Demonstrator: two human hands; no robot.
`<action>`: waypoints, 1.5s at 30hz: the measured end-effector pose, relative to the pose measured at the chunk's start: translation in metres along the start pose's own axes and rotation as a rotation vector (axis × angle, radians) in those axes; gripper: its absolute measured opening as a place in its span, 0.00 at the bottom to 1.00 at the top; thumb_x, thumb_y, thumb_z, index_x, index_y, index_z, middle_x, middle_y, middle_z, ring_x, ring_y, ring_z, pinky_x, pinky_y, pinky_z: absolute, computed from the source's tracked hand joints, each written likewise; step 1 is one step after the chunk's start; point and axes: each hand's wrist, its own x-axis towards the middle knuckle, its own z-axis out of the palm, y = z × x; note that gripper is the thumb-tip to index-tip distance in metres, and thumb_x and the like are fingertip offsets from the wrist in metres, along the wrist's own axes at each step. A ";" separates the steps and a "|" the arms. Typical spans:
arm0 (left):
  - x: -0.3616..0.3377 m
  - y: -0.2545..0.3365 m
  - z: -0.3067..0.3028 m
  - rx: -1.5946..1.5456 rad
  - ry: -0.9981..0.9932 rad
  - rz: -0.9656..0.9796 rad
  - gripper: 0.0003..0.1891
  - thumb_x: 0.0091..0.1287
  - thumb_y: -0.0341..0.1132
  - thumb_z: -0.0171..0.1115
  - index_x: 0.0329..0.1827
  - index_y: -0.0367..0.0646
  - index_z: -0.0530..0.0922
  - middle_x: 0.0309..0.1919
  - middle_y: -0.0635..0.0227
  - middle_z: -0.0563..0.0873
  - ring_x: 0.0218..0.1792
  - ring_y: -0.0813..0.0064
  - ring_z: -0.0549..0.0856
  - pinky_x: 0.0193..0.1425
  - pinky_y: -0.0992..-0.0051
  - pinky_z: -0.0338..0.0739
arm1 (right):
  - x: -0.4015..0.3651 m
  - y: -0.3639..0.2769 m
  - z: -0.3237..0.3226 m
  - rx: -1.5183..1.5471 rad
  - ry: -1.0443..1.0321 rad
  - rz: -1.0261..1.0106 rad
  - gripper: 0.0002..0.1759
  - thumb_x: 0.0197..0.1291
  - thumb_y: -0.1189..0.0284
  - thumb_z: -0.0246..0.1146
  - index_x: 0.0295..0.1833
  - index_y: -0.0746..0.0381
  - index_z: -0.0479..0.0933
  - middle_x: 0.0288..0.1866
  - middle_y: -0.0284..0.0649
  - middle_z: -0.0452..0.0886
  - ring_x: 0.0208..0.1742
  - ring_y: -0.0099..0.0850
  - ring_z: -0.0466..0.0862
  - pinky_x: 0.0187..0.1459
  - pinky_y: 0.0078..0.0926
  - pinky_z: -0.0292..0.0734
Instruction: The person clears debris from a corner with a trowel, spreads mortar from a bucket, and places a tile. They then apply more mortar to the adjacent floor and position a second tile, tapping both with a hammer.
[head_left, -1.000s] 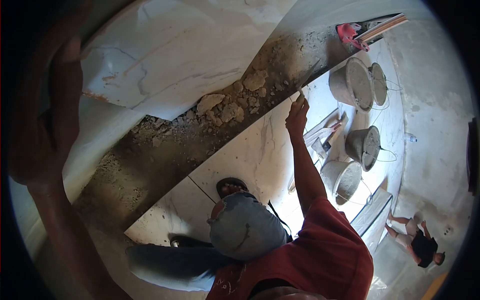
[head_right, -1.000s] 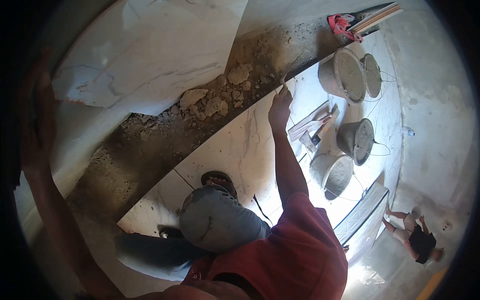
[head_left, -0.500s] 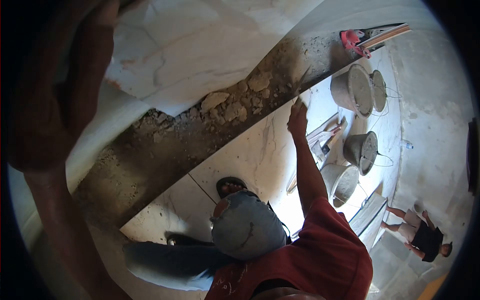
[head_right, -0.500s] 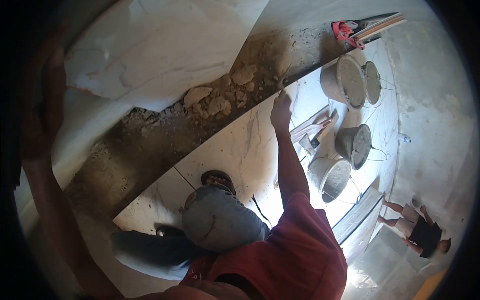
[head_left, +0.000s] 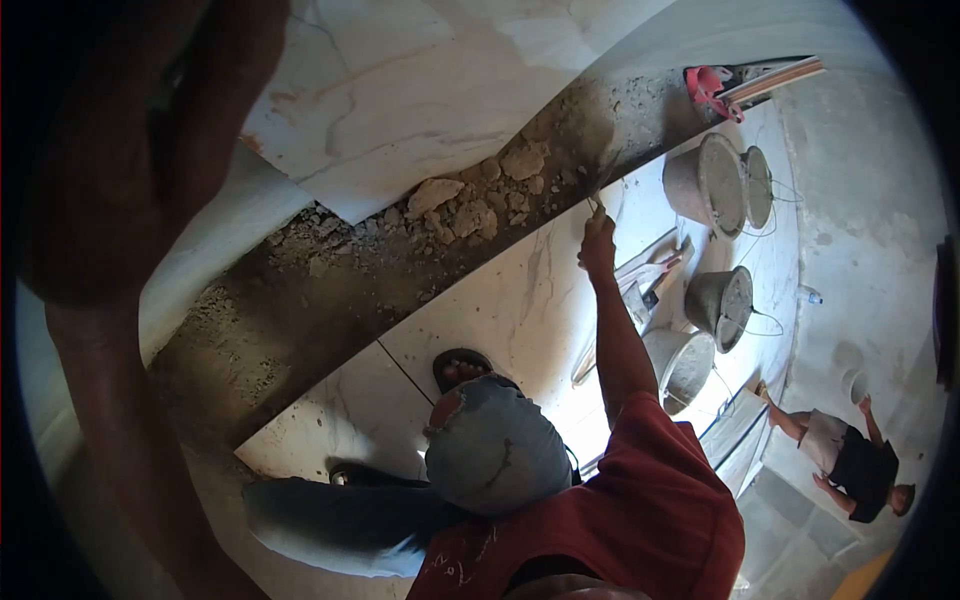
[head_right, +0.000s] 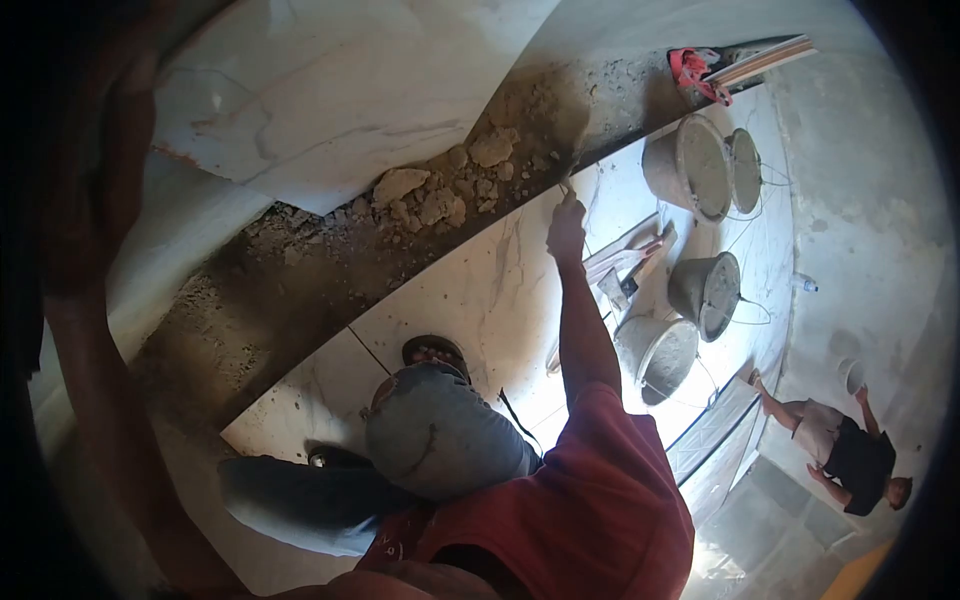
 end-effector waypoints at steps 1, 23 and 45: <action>-0.002 -0.001 -0.001 0.009 0.008 0.003 0.14 0.63 0.34 0.56 0.52 0.48 0.75 0.59 0.71 0.74 0.60 0.73 0.72 0.64 0.68 0.63 | 0.004 0.003 -0.003 0.104 -0.029 0.085 0.29 0.64 0.55 0.49 0.65 0.59 0.56 0.29 0.45 0.78 0.19 0.32 0.78 0.20 0.31 0.74; 0.004 -0.005 0.013 -0.012 0.134 0.056 0.11 0.61 0.35 0.57 0.46 0.48 0.77 0.57 0.70 0.75 0.60 0.69 0.72 0.66 0.65 0.59 | -0.009 0.002 0.012 -0.006 0.215 -0.075 0.26 0.66 0.58 0.46 0.63 0.60 0.55 0.45 0.61 0.72 0.35 0.53 0.78 0.34 0.46 0.73; 0.013 -0.001 0.026 -0.021 0.278 0.122 0.08 0.59 0.36 0.59 0.40 0.48 0.79 0.55 0.69 0.77 0.60 0.66 0.72 0.69 0.62 0.54 | 0.001 0.013 0.017 0.079 0.197 -0.144 0.27 0.65 0.56 0.49 0.59 0.65 0.57 0.33 0.58 0.79 0.27 0.45 0.82 0.29 0.42 0.75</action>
